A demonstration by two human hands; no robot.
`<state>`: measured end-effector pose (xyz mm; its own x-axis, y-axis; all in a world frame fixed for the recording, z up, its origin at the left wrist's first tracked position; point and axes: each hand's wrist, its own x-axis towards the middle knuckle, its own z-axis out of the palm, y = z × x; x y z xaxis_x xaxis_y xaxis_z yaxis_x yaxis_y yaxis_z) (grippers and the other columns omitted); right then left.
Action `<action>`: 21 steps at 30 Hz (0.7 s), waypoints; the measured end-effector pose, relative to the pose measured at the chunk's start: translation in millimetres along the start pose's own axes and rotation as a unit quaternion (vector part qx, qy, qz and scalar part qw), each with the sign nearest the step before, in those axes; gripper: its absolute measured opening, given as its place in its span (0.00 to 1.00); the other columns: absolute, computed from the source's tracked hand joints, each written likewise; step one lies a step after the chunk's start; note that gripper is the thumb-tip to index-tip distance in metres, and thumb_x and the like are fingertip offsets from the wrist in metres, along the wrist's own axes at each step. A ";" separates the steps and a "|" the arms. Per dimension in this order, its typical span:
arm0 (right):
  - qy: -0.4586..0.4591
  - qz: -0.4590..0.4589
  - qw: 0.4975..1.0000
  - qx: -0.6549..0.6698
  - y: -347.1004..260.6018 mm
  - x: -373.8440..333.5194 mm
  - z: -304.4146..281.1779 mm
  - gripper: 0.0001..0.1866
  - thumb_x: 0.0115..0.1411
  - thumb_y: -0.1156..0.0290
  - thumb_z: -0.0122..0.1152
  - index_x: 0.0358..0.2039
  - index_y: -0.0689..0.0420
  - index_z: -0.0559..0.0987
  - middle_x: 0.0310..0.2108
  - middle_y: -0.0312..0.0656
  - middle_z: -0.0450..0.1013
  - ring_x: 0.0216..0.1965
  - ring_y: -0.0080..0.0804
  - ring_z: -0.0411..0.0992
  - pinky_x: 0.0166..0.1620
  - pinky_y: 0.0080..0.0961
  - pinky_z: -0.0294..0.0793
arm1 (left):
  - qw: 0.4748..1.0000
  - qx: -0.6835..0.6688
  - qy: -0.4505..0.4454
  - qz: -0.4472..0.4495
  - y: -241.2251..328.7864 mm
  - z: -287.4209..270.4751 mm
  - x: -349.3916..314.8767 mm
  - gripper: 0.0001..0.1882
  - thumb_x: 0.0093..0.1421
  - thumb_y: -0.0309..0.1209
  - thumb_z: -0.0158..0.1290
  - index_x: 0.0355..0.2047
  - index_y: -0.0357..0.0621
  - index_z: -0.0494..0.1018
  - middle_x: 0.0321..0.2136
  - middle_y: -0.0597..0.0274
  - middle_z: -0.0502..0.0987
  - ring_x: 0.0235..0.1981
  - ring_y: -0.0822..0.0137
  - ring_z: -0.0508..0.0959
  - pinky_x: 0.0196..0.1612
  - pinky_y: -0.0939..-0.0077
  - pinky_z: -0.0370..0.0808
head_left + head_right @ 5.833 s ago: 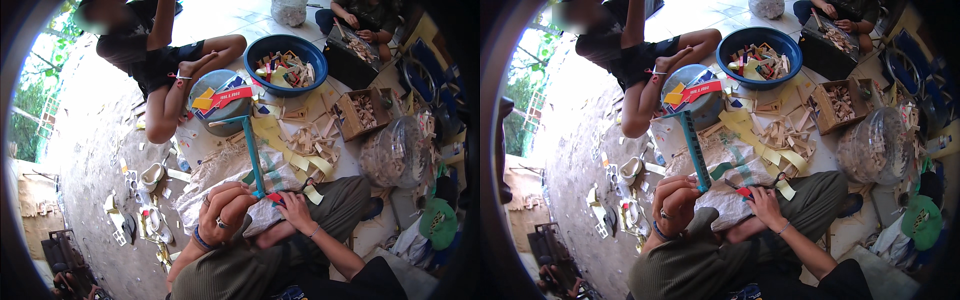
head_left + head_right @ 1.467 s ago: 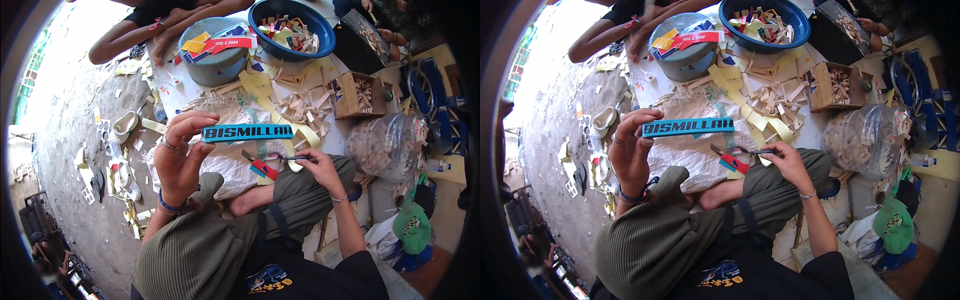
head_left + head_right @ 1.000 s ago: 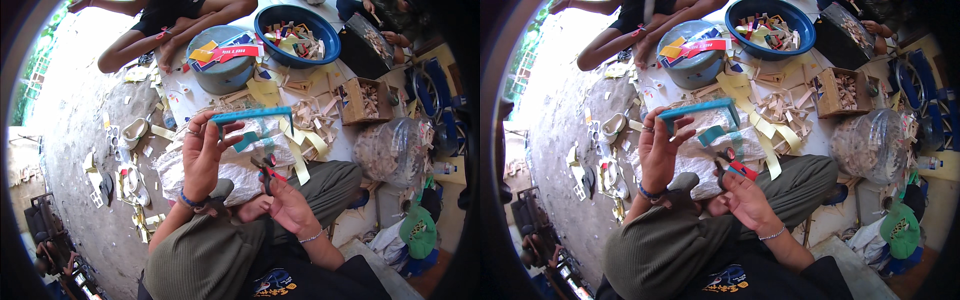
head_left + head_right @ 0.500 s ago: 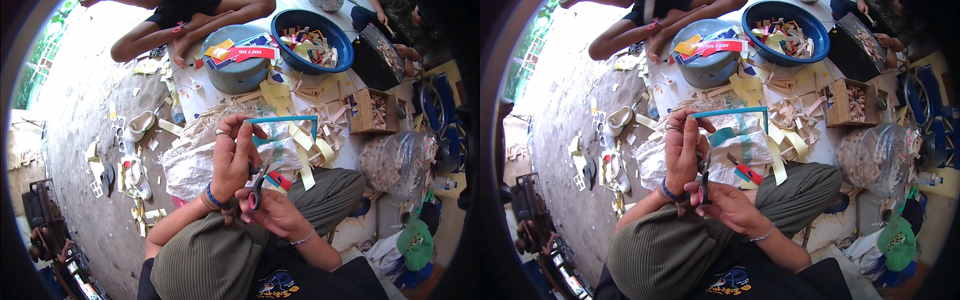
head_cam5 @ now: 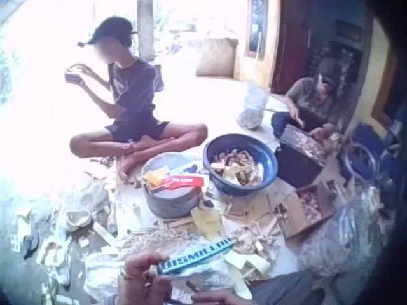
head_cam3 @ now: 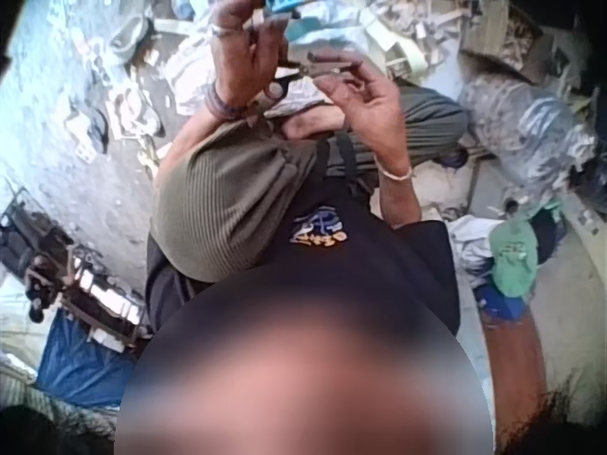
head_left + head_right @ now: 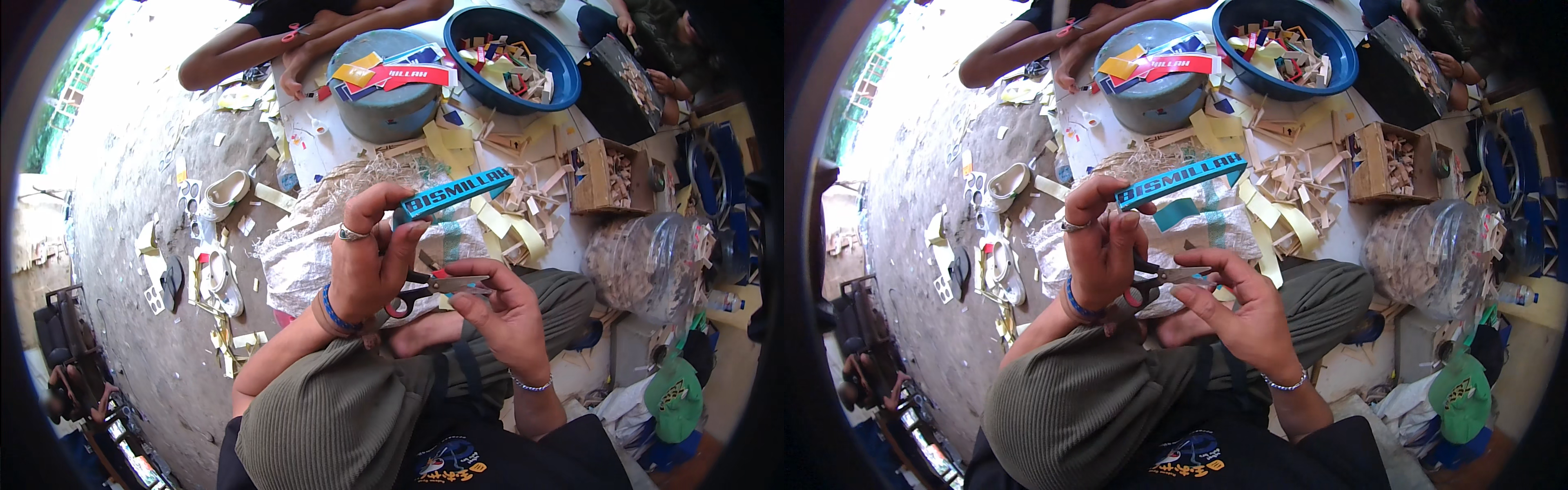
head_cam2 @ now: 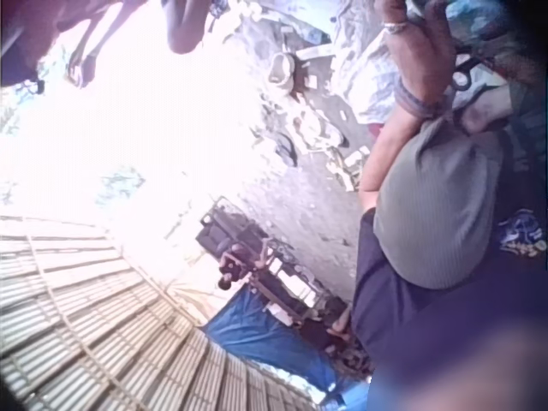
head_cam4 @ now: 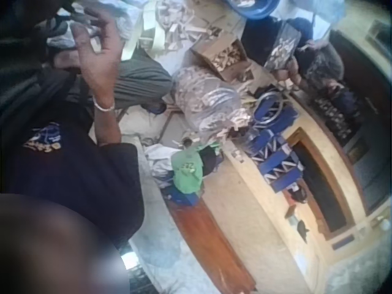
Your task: The person sits on the floor and uses scissors to trim a turquoise decorative strip with printed text. They repeatedly cut small pieces from the strip, fold and inspect the edges, and place the cut pieces into a nearby blue basin.
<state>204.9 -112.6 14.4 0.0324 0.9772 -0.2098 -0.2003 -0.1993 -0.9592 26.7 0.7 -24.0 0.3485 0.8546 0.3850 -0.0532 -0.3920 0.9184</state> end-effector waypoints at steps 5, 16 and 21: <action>0.032 -0.018 0.999 -0.015 5.7 -2.4 3.6 0.17 0.64 0.74 0.69 0.52 0.63 0.79 0.47 0.35 0.78 0.42 0.17 0.71 0.48 0.18 0.72 | 0.997 -0.042 -0.010 -0.060 4.2 -2.6 -3.3 0.18 0.75 0.27 0.46 0.61 0.40 0.57 0.41 0.50 0.77 0.19 0.80 0.71 0.21 0.88 0.68; 0.028 -0.035 0.999 0.002 0.0 -8.1 -5.2 0.14 0.63 0.78 0.67 0.49 0.63 0.80 0.43 0.38 0.80 0.44 0.21 0.75 0.50 0.23 0.74 | 0.992 -0.052 -0.028 -0.110 8.8 -3.3 -0.1 0.16 0.75 0.27 0.45 0.60 0.40 0.57 0.41 0.51 0.76 0.15 0.81 0.69 0.18 0.88 0.64; 0.026 -0.154 0.965 -0.210 -8.4 -3.7 -8.0 0.09 0.62 0.78 0.66 0.42 0.64 0.82 0.39 0.44 0.82 0.41 0.31 0.79 0.46 0.27 0.76 | 0.992 -0.058 -0.027 -0.109 9.1 -2.2 2.0 0.16 0.76 0.27 0.44 0.60 0.40 0.57 0.41 0.51 0.76 0.14 0.82 0.68 0.17 0.89 0.63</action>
<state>214.3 -115.1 21.7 0.0780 0.9921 0.0984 0.2407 0.0770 -0.9675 24.9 -0.4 -14.7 0.4123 0.8945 0.1731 -0.0779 -0.1547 0.9849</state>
